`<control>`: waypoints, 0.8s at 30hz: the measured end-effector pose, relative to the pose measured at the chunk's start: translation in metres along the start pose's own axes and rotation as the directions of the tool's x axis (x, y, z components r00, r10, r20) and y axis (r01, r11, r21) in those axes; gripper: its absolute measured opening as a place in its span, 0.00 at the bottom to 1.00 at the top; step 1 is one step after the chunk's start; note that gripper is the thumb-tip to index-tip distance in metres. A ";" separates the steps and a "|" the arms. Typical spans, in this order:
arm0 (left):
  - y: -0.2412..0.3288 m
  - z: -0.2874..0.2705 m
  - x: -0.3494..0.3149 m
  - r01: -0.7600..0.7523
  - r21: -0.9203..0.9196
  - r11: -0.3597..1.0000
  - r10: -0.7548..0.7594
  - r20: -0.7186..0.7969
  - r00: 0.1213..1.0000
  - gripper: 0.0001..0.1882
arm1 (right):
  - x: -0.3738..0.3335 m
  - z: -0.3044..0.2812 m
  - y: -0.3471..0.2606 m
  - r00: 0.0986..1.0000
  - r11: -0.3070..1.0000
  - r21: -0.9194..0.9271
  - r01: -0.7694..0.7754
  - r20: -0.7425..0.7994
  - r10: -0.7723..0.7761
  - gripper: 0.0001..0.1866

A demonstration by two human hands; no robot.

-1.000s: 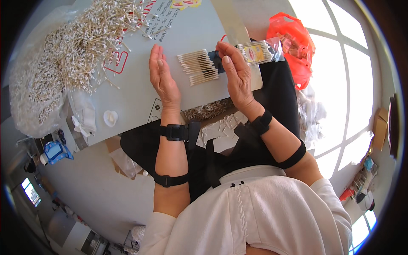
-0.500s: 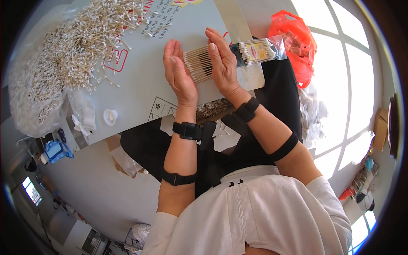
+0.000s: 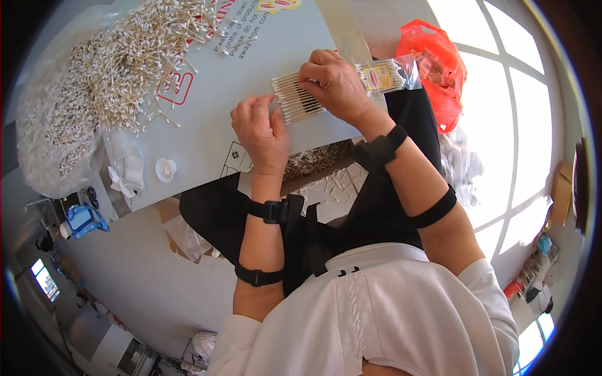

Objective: Packing individual cotton swabs into plastic bags and sealing them.

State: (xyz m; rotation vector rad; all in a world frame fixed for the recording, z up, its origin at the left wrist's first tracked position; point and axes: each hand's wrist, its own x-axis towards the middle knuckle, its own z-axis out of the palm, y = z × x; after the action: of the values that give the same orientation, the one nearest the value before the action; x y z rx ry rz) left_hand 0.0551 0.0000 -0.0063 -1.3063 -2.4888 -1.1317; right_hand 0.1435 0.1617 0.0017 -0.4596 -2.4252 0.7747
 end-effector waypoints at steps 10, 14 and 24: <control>-0.010 0.003 -0.010 0.066 -0.014 0.998 -0.066 -0.031 0.997 0.17 | 0.015 0.002 0.002 0.966 0.975 -0.153 0.158 0.231 -0.121 0.04; -0.008 0.004 -0.010 0.064 -0.040 0.997 -0.066 -0.050 0.997 0.16 | 0.019 0.002 0.007 0.944 0.954 -0.181 0.238 0.276 -0.183 0.05; -0.016 0.001 -0.009 0.079 -0.192 0.978 -0.090 -0.050 0.995 0.16 | 0.024 -0.031 -0.005 0.950 0.971 -0.099 0.219 0.248 -0.189 0.07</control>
State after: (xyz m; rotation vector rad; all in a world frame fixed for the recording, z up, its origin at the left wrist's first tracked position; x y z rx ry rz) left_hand 0.0487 -0.0105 -0.0198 -1.1999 -2.4666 -1.4361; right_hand 0.1422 0.1821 0.0354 -0.1634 -2.7020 0.6185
